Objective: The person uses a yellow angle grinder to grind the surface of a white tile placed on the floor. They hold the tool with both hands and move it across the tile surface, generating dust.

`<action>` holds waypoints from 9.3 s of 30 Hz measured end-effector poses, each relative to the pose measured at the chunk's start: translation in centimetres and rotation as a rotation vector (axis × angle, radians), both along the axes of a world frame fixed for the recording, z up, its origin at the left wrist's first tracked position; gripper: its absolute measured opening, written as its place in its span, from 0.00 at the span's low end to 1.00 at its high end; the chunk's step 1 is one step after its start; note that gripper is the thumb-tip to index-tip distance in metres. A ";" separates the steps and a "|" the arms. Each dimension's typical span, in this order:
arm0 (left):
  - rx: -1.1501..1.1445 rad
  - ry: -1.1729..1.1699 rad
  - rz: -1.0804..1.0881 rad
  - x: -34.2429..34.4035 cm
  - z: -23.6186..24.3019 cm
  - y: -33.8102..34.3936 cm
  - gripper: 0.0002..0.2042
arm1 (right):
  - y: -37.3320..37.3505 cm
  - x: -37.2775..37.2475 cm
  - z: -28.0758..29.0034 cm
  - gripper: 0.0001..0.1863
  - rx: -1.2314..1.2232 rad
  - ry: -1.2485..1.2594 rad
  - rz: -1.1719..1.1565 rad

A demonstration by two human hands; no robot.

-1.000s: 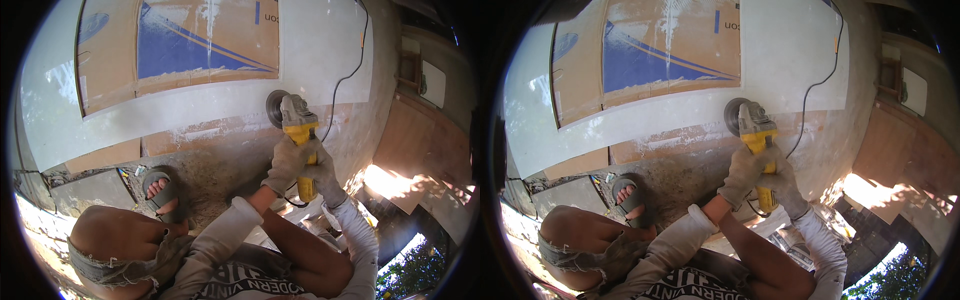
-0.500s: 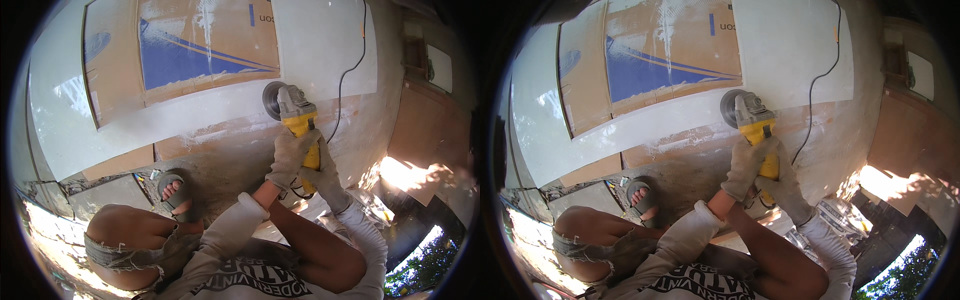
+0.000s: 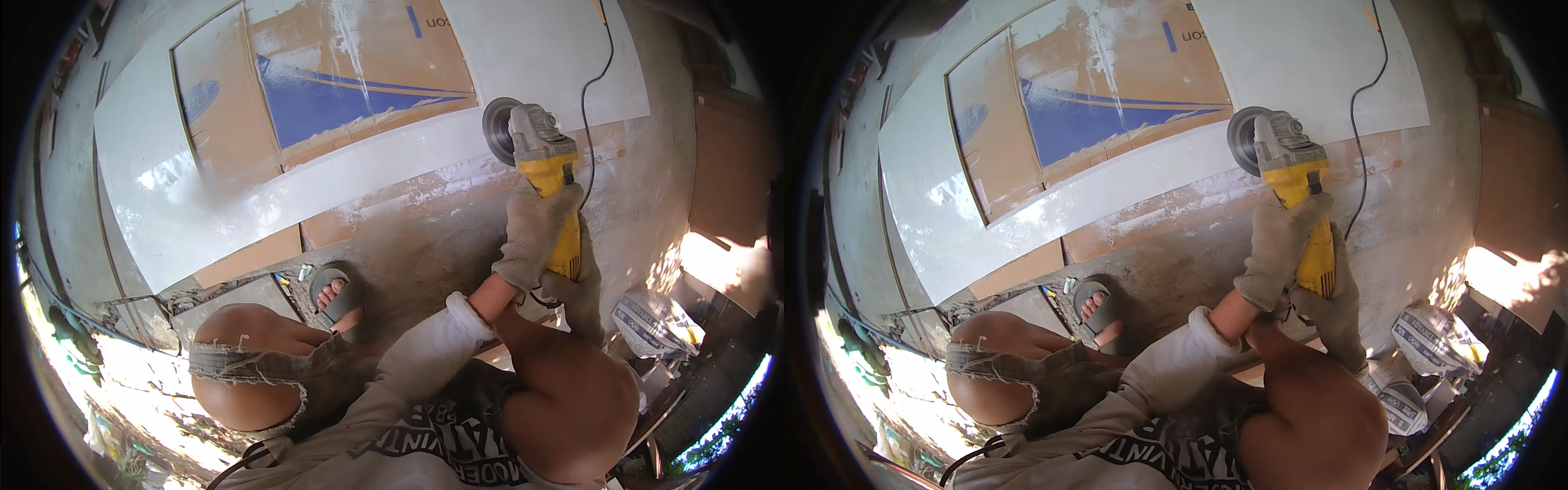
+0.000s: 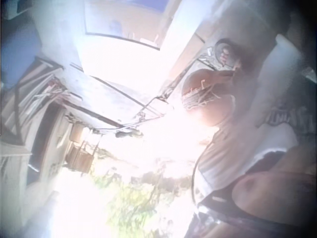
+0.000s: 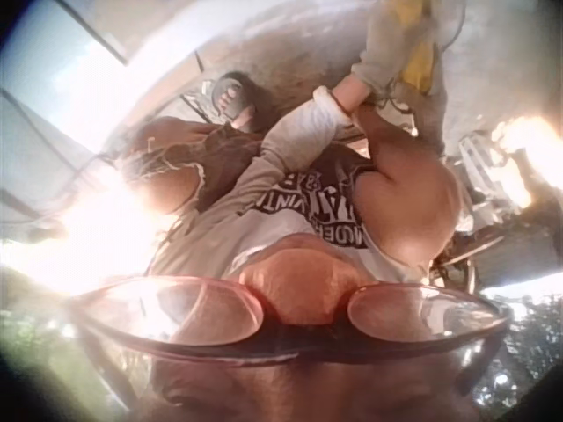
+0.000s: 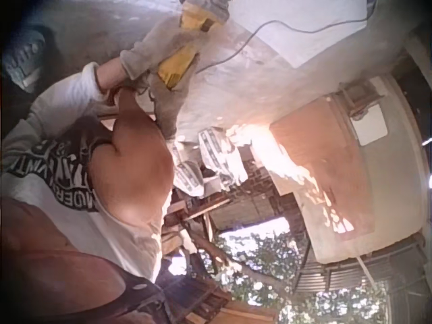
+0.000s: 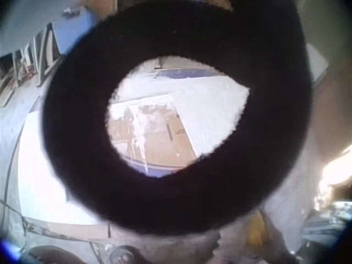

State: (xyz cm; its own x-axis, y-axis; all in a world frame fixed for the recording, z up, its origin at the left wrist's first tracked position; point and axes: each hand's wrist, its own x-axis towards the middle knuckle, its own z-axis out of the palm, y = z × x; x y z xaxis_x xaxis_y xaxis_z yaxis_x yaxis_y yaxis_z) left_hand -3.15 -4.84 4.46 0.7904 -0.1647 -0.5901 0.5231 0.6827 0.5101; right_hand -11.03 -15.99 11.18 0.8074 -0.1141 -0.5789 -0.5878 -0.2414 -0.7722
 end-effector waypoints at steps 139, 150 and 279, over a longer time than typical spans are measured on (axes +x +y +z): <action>0.249 0.255 0.126 0.9 -7.2 7.3 0.27 | 0.3 6.5 -10.4 0.49 0.207 -0.251 0.533; 0.423 0.203 0.379 -2.2 -4.6 10.2 0.29 | 3.4 6.8 -10.4 0.48 0.212 -0.435 0.785; 0.313 0.232 0.132 2.2 -7.3 5.8 0.28 | -1.3 7.9 -8.6 0.49 0.210 -0.263 0.529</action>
State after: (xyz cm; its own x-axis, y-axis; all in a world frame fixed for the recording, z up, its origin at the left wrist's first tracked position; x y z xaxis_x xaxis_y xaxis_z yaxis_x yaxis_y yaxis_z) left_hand -0.95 0.96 -2.85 0.6329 0.1450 -0.7605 0.5671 0.5819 0.5829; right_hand -3.10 -17.25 2.60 0.8416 0.4348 -0.3204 -0.2143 -0.2757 -0.9371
